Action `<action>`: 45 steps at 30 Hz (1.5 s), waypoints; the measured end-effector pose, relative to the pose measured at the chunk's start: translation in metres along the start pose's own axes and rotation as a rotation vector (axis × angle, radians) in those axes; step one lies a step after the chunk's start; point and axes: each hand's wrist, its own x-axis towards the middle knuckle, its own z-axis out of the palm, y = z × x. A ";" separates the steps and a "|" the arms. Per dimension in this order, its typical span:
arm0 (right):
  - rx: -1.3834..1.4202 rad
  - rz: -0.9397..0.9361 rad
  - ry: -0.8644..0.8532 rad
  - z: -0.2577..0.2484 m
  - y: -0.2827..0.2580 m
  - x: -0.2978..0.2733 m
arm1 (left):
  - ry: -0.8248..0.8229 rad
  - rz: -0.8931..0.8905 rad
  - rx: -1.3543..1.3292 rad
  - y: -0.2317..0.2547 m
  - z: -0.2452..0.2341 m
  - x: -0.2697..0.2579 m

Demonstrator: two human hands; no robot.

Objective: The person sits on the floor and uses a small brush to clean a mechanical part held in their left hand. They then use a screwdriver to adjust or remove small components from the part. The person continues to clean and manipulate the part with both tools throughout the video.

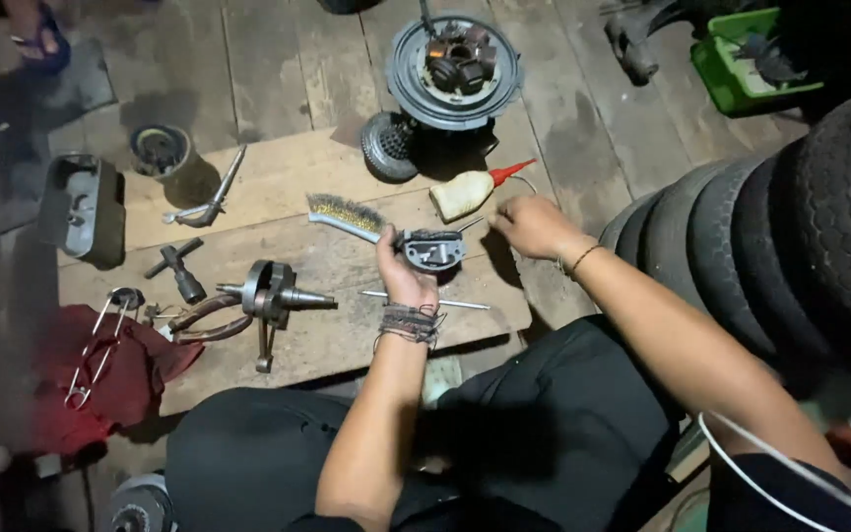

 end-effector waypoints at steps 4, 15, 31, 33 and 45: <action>0.344 -0.044 0.112 -0.025 -0.029 -0.011 | -0.002 0.043 -0.033 0.022 0.018 -0.019; 0.748 -0.106 0.024 -0.051 -0.077 -0.026 | -0.065 0.186 -0.137 0.095 0.020 -0.013; 0.339 -0.540 0.266 -0.068 -0.241 -0.021 | -0.025 0.294 -0.199 0.206 0.037 -0.051; 0.320 -0.702 0.216 -0.066 -0.260 -0.037 | -0.055 0.313 -0.184 0.226 0.060 -0.084; 0.624 -0.793 0.191 -0.026 -0.245 -0.011 | 0.050 0.492 -0.271 0.212 0.004 -0.023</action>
